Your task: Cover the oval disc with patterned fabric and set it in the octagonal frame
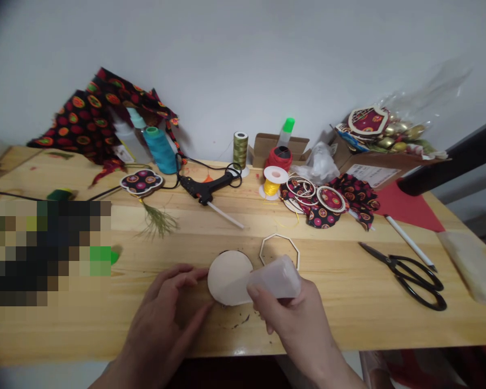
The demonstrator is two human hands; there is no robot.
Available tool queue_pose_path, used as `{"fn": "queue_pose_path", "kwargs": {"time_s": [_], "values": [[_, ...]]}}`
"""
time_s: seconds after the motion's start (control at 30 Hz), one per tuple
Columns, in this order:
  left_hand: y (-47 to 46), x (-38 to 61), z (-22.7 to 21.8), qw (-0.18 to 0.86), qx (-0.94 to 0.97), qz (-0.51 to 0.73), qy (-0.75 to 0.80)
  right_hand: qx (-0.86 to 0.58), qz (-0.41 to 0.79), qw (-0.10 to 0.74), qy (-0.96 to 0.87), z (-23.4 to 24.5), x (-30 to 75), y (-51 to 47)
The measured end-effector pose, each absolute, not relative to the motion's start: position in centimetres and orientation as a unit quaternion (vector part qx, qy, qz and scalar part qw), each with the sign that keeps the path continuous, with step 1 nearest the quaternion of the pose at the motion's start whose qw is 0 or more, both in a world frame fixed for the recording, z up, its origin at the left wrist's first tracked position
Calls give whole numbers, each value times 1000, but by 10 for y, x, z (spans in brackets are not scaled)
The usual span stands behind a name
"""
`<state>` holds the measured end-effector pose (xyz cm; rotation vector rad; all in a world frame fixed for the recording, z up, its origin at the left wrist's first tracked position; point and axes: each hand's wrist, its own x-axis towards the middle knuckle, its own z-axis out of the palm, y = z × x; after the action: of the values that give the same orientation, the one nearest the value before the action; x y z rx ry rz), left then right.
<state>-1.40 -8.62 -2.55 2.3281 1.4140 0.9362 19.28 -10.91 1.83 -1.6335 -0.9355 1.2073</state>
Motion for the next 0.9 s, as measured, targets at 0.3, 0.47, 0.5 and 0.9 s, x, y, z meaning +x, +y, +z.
{"fn": "queue_pose_path", "kwargs": {"time_s": [0.3, 0.47, 0.5, 0.9], "values": [[-86, -16, -25, 128, 804, 316, 487, -719, 422, 437, -337, 28, 203, -123], [-88, -14, -23, 131, 799, 321, 492, -721, 414, 452, -324, 29, 208, -124], [-88, -14, -23, 132, 799, 320, 492, -721, 415, 452, -323, 29, 208, -123], [-87, -15, -23, 130, 801, 317, 491, -658, 493, 452, -345, 14, 206, -120]]}}
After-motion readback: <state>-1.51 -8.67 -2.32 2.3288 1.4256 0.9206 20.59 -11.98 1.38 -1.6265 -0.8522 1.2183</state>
